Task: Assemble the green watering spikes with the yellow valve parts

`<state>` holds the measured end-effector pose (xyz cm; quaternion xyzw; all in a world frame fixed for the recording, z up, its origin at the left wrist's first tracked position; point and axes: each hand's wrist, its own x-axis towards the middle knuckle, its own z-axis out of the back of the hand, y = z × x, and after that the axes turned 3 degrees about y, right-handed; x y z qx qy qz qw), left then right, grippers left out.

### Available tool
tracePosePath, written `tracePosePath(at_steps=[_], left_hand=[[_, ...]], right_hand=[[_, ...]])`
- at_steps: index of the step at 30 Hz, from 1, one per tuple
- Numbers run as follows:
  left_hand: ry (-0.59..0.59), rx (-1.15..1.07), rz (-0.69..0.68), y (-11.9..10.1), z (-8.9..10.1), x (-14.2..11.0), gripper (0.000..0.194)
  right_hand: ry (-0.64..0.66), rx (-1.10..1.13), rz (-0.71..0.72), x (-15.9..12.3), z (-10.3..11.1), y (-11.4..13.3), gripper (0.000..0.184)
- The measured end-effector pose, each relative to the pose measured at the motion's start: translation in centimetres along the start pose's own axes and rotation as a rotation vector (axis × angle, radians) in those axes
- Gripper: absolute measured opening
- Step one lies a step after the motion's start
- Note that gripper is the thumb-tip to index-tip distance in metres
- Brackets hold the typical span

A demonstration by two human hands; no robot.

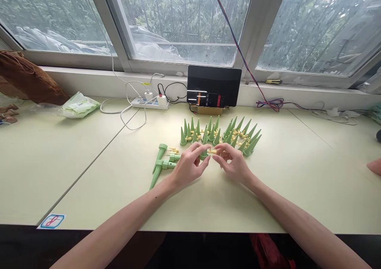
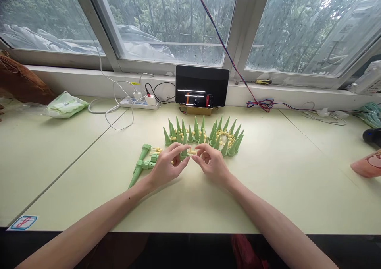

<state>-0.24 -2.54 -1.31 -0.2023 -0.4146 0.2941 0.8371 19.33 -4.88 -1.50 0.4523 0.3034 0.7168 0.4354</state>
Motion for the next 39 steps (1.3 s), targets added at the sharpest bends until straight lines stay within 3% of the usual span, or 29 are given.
tracePosePath(at_steps=[7, 19, 24, 29, 39], left_hand=[[0.02, 0.025, 0.011, -0.13, 0.06, -0.08, 0.029], [0.069, 0.012, 0.01, -0.23, -0.06, -0.29, 0.027], [0.048, 0.009, 0.023, -0.31, 0.0, -0.17, 0.026], [0.059, 0.007, 0.036, -0.36, 0.01, -0.18, 0.028], [0.087, 0.012, 0.025, -0.4, 0.03, -0.37, 0.028]], right_hand=[[-0.001, -0.041, 0.022, -0.01, -0.4, 0.12, 0.019], [-0.004, -0.133, 0.013, 0.03, -0.41, -0.64, 0.041], [-0.002, -0.062, -0.006, 0.04, -0.37, -0.05, 0.022], [0.01, -0.063, 0.013, -0.02, -0.4, 0.09, 0.017], [0.025, -0.123, 0.024, 0.02, -0.54, -0.77, 0.034]])
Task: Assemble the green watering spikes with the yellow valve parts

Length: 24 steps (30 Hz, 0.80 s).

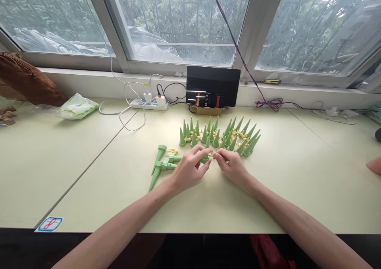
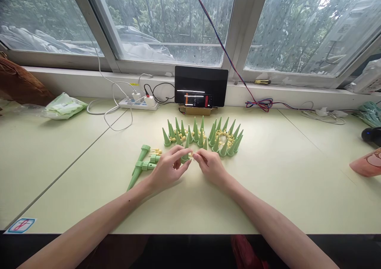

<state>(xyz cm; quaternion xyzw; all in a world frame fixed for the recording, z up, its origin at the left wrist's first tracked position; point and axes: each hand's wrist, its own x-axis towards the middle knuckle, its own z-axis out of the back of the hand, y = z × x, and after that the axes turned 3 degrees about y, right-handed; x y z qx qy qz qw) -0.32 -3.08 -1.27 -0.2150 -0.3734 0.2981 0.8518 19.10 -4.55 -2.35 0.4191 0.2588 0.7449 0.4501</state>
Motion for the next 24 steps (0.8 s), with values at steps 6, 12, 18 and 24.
tracePosePath(at_steps=[6, 12, 18, 24], left_hand=[[0.003, -0.005, 0.002, -0.02, -0.09, -0.01, 0.028], [-0.025, -0.01, 0.069, -0.09, -0.04, 0.13, 0.026], [-0.013, -0.009, 0.078, -0.25, -0.07, 0.16, 0.027], [0.02, -0.006, 0.081, -0.3, -0.05, 0.01, 0.03]], right_hand=[[-0.001, 0.013, -0.02, -0.03, 0.04, 0.27, 0.043], [-0.011, 0.044, -0.039, 0.0, 0.28, 0.85, 0.018], [-0.022, 0.033, -0.046, 0.0, 0.27, 0.64, 0.017], [0.0, 0.006, -0.048, -0.06, 0.18, 0.33, 0.026]])
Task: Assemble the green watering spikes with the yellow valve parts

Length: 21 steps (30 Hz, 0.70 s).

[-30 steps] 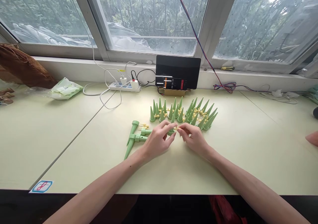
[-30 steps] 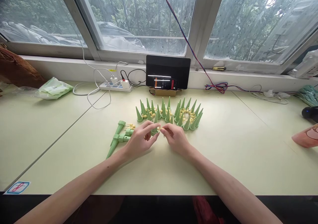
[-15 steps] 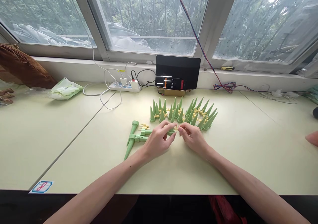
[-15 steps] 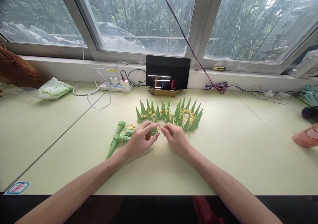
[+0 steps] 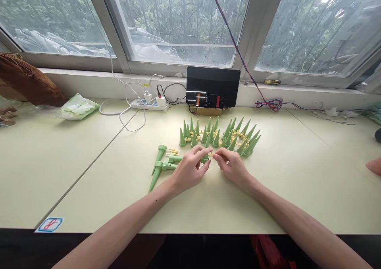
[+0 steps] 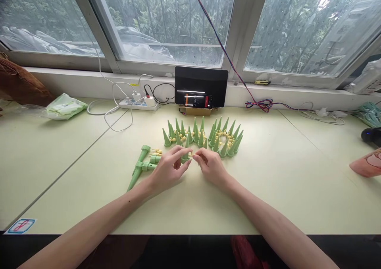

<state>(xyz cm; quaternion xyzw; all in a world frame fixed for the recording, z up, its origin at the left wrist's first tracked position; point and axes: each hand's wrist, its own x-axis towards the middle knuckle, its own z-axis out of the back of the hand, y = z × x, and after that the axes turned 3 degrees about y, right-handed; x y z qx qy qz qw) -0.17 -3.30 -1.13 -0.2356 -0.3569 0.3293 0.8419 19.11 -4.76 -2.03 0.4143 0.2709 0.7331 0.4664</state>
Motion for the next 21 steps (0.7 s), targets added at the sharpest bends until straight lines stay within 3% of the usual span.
tracePosePath(at_steps=[14, 21], left_hand=[[0.012, -0.01, -0.024, 0.1, -0.1, 0.0, 0.032], [-0.045, 0.019, 0.022, -0.1, -0.1, 0.2, 0.028]], right_hand=[[-0.021, -0.072, 0.04, 0.1, -0.2, -0.4, 0.042], [-0.016, -0.026, 0.013, 0.2, 0.0, 0.5, 0.022]])
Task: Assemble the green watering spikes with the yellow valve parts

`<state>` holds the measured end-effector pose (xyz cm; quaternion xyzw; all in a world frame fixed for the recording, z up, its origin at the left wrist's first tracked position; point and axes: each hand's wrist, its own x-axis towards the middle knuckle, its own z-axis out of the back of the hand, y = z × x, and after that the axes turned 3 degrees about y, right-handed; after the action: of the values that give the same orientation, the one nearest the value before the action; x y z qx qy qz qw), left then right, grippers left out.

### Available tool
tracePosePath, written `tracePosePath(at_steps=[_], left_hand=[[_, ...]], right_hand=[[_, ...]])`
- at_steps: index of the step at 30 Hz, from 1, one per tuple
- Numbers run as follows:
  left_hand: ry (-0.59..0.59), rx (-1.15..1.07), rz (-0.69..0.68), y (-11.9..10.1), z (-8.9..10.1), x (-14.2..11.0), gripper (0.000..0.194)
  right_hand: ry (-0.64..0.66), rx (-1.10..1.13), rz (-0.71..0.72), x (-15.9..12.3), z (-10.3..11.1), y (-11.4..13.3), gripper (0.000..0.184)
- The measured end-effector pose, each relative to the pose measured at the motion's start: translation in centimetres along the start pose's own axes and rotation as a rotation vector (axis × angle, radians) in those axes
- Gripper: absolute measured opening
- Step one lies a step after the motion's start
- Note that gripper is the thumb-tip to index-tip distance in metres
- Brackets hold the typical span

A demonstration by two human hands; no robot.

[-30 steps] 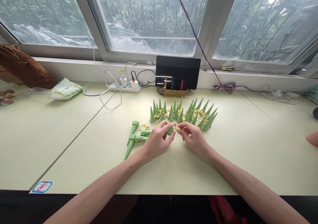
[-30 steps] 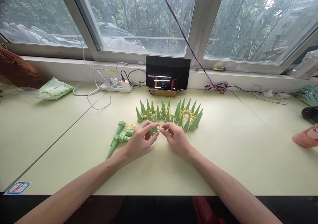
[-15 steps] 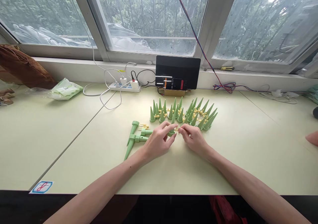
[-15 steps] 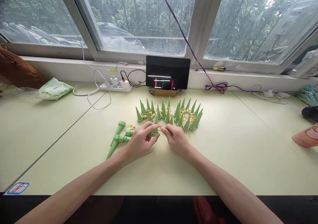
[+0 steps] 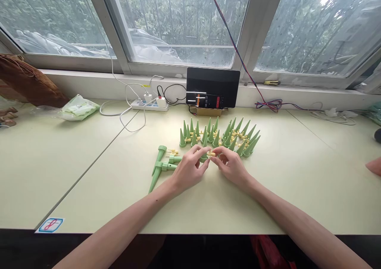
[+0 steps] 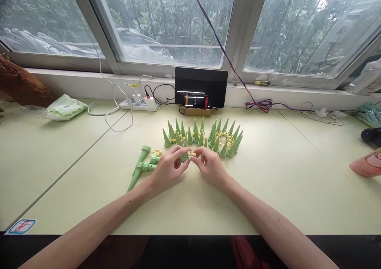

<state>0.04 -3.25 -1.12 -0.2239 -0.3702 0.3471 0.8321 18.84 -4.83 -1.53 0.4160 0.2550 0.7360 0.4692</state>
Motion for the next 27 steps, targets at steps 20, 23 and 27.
tracePosePath(at_steps=[20, 23, 27], left_hand=[[0.074, 0.009, -0.018, 0.18, 0.1, -0.12, 0.034], [0.069, 0.01, -0.026, 0.2, 0.0, -0.18, 0.034], [0.045, 0.002, -0.054, 0.24, -0.18, -0.25, 0.033]], right_hand=[[0.002, -0.052, 0.041, -0.16, -0.28, -0.79, 0.033], [0.006, -0.058, 0.05, -0.15, -0.21, -0.62, 0.036], [0.012, -0.068, 0.055, -0.17, -0.11, -0.38, 0.04]])
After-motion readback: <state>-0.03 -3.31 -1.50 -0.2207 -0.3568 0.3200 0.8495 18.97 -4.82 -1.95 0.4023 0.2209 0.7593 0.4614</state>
